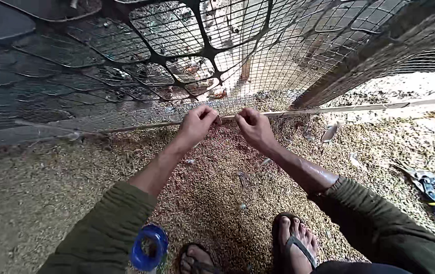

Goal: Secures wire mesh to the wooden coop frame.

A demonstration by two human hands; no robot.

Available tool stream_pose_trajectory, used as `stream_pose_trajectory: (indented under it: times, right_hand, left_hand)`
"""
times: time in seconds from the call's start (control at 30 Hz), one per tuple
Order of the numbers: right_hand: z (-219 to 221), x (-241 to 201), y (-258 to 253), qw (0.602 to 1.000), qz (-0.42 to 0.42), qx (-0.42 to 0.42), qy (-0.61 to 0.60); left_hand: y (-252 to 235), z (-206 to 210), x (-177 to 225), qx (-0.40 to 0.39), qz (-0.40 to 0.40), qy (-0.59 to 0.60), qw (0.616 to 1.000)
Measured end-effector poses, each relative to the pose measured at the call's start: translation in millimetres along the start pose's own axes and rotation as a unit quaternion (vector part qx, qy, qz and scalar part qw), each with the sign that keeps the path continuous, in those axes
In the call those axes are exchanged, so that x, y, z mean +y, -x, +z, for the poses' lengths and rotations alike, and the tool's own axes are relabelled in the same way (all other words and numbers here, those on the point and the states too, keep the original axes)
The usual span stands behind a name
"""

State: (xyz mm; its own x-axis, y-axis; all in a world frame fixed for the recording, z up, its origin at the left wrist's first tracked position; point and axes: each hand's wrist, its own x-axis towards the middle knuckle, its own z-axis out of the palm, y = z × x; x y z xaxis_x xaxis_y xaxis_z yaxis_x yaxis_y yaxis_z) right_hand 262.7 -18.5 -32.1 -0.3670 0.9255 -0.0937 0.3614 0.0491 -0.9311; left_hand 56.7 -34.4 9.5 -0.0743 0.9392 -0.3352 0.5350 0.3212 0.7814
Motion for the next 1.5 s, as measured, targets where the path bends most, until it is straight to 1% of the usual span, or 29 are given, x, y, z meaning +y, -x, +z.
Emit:
stream_pose_trajectory:
  times: [0.07,0.1,0.23,0.33,0.5,0.63,0.73,0.87,0.93,1.03,1.13,1.27,1.5]
  right_hand:
    - [6.1,3.8,-13.7,0.999,0.016,0.025,0.019]
    - [11.3,6.7,-22.2,0.999,0.02,0.035,0.028]
    - [30.4,15.5,-41.0,0.996,0.026,0.06,0.053]
    - [37.3,19.7,-47.9,0.995,0.044,0.062,0.064]
    - [47.3,22.0,-55.8,0.995,0.036,0.068,0.071]
    - [48.9,18.6,-64.1,0.994,0.034,0.063,0.078]
    - [50.9,18.4,-66.6,0.995,0.028,0.063,0.068]
    - [48.9,20.2,-67.9,0.997,0.056,0.048,0.025]
    - [47.1,21.8,-66.5,0.998,0.049,0.042,0.006]
    - [46.8,24.5,-61.7,0.999,0.007,0.048,-0.01]
    - [48.0,25.6,-57.7,0.997,-0.007,0.061,-0.05]
    - [48.0,28.7,-57.4,0.994,0.023,0.057,-0.091]
    - [47.9,19.3,-59.5,0.971,0.142,0.046,-0.185]
  left_hand:
    - [-15.9,-0.2,-25.1,0.062,-0.022,0.024,0.998]
    - [-21.8,-1.2,-34.7,0.074,-0.034,0.025,0.996]
    - [-32.3,2.1,-54.8,0.07,-0.059,0.037,0.995]
    - [-32.8,7.4,-54.7,0.064,-0.07,0.068,0.993]
    - [-32.6,10.7,-58.3,0.049,-0.044,0.106,0.992]
    - [-34.8,14.3,-57.7,0.037,-0.043,0.145,0.988]
    - [-36.5,16.9,-57.5,0.027,-0.048,0.181,0.982]
    - [-35.6,18.5,-58.6,0.031,-0.064,0.233,0.97]
    - [-33.0,18.3,-62.4,0.031,-0.061,0.235,0.97]
    - [-25.9,18.1,-65.8,0.027,-0.056,0.208,0.976]
    - [-21.1,21.3,-68.1,0.036,-0.051,0.203,0.977]
    - [-19.9,23.6,-67.2,0.056,-0.053,0.216,0.973]
    - [-20.9,29.7,-69.6,0.082,-0.039,0.236,0.967]
